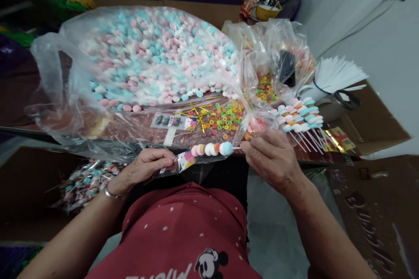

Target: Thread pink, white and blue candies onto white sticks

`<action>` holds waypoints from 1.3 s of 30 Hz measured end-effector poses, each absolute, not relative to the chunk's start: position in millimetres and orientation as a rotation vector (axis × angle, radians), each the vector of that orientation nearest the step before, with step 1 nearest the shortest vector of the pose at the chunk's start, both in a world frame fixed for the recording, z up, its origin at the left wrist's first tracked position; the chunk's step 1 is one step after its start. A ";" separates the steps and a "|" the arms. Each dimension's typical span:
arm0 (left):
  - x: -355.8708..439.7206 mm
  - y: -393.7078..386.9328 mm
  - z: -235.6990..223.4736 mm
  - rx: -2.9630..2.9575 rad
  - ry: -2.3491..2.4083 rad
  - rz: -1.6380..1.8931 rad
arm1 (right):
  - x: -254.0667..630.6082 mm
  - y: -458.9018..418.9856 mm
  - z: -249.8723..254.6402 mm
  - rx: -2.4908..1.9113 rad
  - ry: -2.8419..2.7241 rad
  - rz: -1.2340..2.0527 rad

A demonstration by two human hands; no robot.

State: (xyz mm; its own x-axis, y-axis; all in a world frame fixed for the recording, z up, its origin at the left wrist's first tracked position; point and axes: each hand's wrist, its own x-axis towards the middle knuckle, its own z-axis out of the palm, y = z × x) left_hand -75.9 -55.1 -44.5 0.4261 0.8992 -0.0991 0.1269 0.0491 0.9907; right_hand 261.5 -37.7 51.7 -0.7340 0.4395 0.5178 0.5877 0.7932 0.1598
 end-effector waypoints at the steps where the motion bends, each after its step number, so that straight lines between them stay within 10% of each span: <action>1: -75.6 -55.2 -42.3 1.429 0.993 0.767 | 262.6 -37.9 51.9 -0.774 -2.518 -0.452; 39: -76.9 -56.0 -51.6 1.552 1.119 0.684 | 250.6 -42.4 61.8 -0.728 -2.611 -0.511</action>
